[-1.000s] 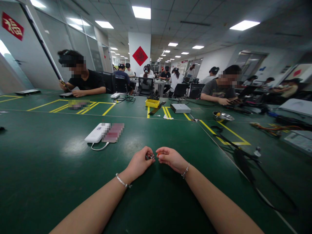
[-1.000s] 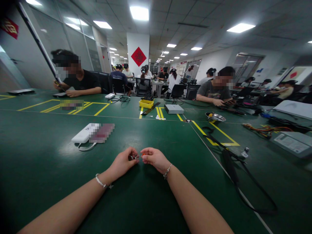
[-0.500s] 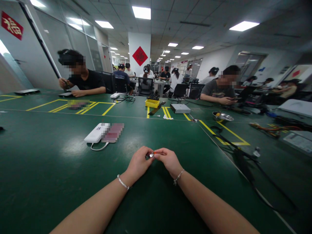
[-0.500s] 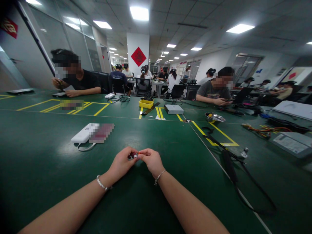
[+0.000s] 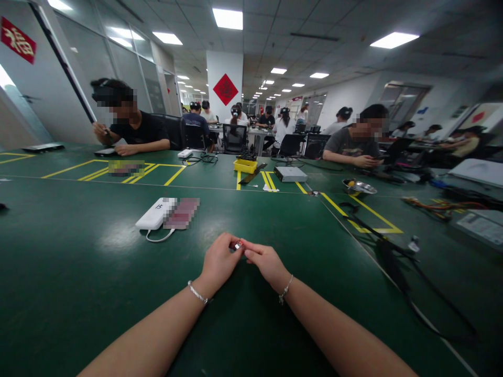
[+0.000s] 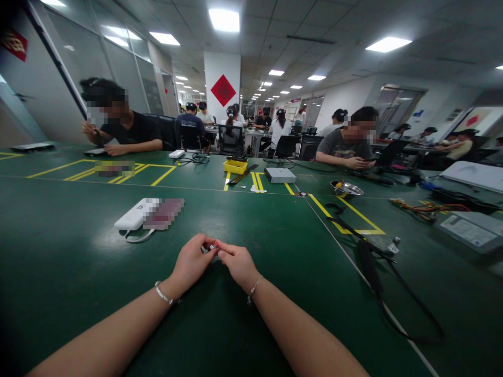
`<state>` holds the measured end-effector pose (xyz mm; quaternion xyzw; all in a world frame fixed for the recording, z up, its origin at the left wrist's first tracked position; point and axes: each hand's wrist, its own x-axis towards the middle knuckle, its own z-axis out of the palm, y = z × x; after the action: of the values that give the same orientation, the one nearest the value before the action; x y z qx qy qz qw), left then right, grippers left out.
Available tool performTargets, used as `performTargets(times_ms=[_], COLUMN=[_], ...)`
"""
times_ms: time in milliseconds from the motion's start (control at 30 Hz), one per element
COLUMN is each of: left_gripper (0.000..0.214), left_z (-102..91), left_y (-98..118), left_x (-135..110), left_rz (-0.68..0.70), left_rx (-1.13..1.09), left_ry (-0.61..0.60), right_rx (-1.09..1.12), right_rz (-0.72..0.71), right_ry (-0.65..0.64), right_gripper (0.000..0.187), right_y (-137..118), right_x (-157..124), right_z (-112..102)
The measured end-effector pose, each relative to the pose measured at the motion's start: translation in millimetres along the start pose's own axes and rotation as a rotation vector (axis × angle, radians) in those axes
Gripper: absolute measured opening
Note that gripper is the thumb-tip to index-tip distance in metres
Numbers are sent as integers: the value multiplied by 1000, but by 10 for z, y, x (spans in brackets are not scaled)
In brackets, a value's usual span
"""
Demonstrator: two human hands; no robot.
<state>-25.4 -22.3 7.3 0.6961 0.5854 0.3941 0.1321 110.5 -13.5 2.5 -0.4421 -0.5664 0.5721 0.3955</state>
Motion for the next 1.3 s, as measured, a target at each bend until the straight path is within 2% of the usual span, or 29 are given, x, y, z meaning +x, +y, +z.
performTargets(times_ms=[267,500,733,800,967,1033,1100,1167,1233,1300], left_gripper=[8,9,8,13,43,47,44,38,33,29], left_z=[35,31,67,76,70,63,58,57,57,58], left_y=[-26,-49,-53,-56,-37,-34,-46,-70,-94,-108], left_x=[-4,-3,15,16,-4,-18,-27,-27,-20,-13], left_rz=[32,52,62,74,106,125,141,160,173,194], left_rx=[53,38,36,19,-77,-86,-50,23,101,152], left_ry=[-24,-31,-73,-81,-141,-167,-190,-216,-258,-291], right_rx=[-41,-87,-49,-47,-33,-46,-132,-330,-630,-858], right_rz=[-39,-77,-84,-78,-75,-80,-84,-83,-37,20], right_ry=[64,55,152,171,179,192,277,453,651,796], right_gripper=[36,36,34,33,28,28,27,25,25,27], right_y=[-25,52,34,39,87,75,31,-27,-65,-60], right_x=[-2,19,22,23,85,142,190,191,126,11], right_z=[6,-7,17,23,-43,-204,-503,-922,-1397,-1841])
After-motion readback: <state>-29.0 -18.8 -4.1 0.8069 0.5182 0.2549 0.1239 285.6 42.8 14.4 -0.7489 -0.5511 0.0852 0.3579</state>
